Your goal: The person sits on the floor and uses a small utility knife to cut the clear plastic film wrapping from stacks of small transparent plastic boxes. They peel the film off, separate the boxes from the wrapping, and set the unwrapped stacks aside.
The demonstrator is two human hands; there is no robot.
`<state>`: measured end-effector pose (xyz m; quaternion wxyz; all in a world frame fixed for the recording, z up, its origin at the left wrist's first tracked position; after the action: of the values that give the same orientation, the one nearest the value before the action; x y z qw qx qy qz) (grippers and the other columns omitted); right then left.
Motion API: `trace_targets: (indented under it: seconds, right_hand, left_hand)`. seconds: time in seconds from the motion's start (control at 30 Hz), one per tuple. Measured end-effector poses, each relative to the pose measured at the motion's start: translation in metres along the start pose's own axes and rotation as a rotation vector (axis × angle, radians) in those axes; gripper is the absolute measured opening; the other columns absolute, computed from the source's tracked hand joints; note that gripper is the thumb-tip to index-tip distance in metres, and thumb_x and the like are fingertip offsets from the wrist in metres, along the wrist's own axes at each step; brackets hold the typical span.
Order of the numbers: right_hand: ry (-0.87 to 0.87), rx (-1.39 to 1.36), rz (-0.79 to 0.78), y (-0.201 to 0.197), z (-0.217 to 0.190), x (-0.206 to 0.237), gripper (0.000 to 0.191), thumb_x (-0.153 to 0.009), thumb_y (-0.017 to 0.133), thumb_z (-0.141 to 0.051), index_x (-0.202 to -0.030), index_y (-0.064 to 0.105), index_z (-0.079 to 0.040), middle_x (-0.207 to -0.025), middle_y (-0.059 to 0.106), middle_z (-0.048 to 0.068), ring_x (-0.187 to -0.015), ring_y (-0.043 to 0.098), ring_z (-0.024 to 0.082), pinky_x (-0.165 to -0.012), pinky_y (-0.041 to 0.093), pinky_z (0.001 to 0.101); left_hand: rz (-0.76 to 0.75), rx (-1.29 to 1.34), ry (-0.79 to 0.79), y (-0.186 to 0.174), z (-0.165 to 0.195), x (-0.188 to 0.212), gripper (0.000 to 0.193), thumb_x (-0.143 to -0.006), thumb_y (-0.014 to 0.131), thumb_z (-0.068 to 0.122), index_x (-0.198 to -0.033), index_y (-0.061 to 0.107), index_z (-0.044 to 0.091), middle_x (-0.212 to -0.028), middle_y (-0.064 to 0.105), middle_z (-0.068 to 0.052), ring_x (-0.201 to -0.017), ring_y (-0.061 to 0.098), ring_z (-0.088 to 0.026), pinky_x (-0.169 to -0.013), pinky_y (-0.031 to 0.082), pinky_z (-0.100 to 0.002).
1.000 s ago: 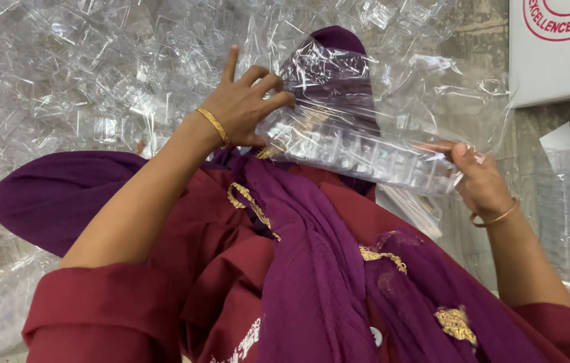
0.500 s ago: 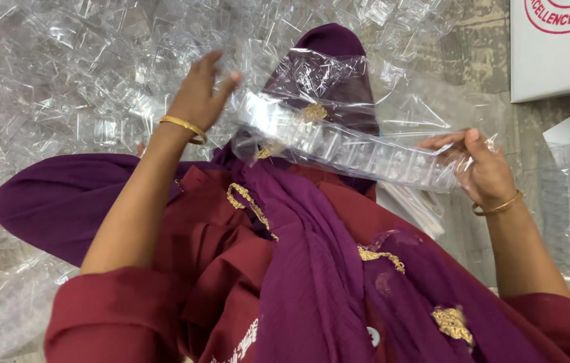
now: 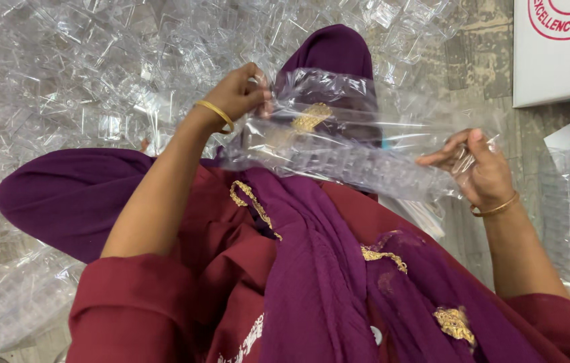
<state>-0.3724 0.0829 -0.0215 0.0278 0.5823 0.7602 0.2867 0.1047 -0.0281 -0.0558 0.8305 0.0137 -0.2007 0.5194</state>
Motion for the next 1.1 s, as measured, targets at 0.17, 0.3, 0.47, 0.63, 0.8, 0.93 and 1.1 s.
trace_targets:
  seconds: [0.17,0.3,0.47,0.63,0.8,0.93,1.1]
  right_hand:
    - [0.044,0.058,-0.022,0.017,0.008,-0.007,0.044,-0.116,0.047,-0.042,-0.104,0.065,-0.004,-0.099,0.071,0.014,-0.11,0.069,0.048,-0.103,0.052,0.0617]
    - [0.05,-0.032,-0.023,0.027,0.009,-0.01,0.041,-0.116,0.045,-0.038,-0.102,0.062,-0.004,-0.095,0.066,0.01,-0.11,0.069,0.051,-0.1,0.054,0.0625]
    - [0.051,-0.033,-0.089,0.023,0.005,-0.009,0.046,-0.118,0.041,-0.039,-0.096,0.058,-0.003,-0.089,0.064,0.012,-0.113,0.068,0.051,-0.1,0.055,0.0625]
    - [0.076,-0.048,-0.083,0.022,0.007,-0.011,0.046,-0.119,0.04,-0.04,-0.093,0.055,-0.004,-0.087,0.06,0.01,-0.112,0.069,0.05,-0.098,0.056,0.0625]
    - [0.083,0.061,-0.073,0.034,0.004,-0.016,0.045,-0.114,0.041,-0.043,-0.088,0.052,-0.008,-0.087,0.067,0.015,-0.107,0.069,0.048,-0.094,0.057,0.0586]
    - [0.077,0.11,-0.097,0.051,0.002,-0.02,0.044,-0.112,0.041,-0.044,-0.088,0.051,-0.009,-0.092,0.072,0.021,-0.107,0.068,0.047,-0.092,0.056,0.0559]
    - [0.061,-0.051,-0.112,0.088,0.01,-0.035,0.042,-0.117,0.044,-0.04,-0.089,0.052,-0.009,-0.091,0.065,0.015,-0.111,0.07,0.05,-0.097,0.059,0.0585]
  left_hand:
    - [0.163,-0.66,0.12,-0.009,0.024,0.008,0.023,-0.1,0.066,0.019,-0.115,0.054,0.005,-0.081,0.072,-0.016,-0.08,0.073,-0.033,-0.075,0.056,-0.046]
    - [0.281,-0.728,0.208,-0.038,0.025,0.038,0.023,-0.109,0.061,0.025,-0.121,0.056,0.007,-0.101,0.072,-0.017,-0.091,0.071,-0.034,-0.081,0.056,-0.048]
    - [0.223,-1.122,0.436,-0.025,-0.003,0.076,0.061,-0.08,0.065,0.016,-0.139,0.052,0.014,-0.15,0.051,-0.013,-0.141,0.048,-0.033,-0.113,0.025,-0.072]
    - [0.425,-1.634,0.328,0.002,-0.034,0.065,0.09,-0.082,0.071,0.019,-0.162,0.038,0.039,-0.172,0.025,-0.012,-0.154,0.033,-0.035,-0.106,-0.005,-0.079]
    - [0.358,-1.49,0.281,-0.013,-0.034,0.048,0.072,-0.088,0.074,0.015,-0.151,0.047,0.035,-0.161,0.04,-0.014,-0.141,0.044,-0.037,-0.107,0.029,-0.067]
    - [0.391,-1.342,0.247,-0.056,-0.01,0.046,0.082,-0.069,0.087,0.041,-0.143,0.055,0.025,-0.145,0.049,-0.019,-0.118,0.048,-0.045,-0.085,0.042,-0.064]
    - [0.535,-1.558,0.349,-0.105,0.036,0.068,0.073,-0.083,0.085,0.038,-0.142,0.05,0.013,-0.146,0.052,-0.014,-0.133,0.045,-0.039,-0.106,0.04,-0.063]
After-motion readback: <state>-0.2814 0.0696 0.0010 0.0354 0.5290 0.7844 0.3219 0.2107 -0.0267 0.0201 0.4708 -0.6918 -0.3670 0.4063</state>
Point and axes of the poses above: each hand's wrist, its own x-axis away from the middle knuckle, its own y-axis out of the palm, z = x × y, the point moved 5 cm from there along -x, towards the middle knuckle
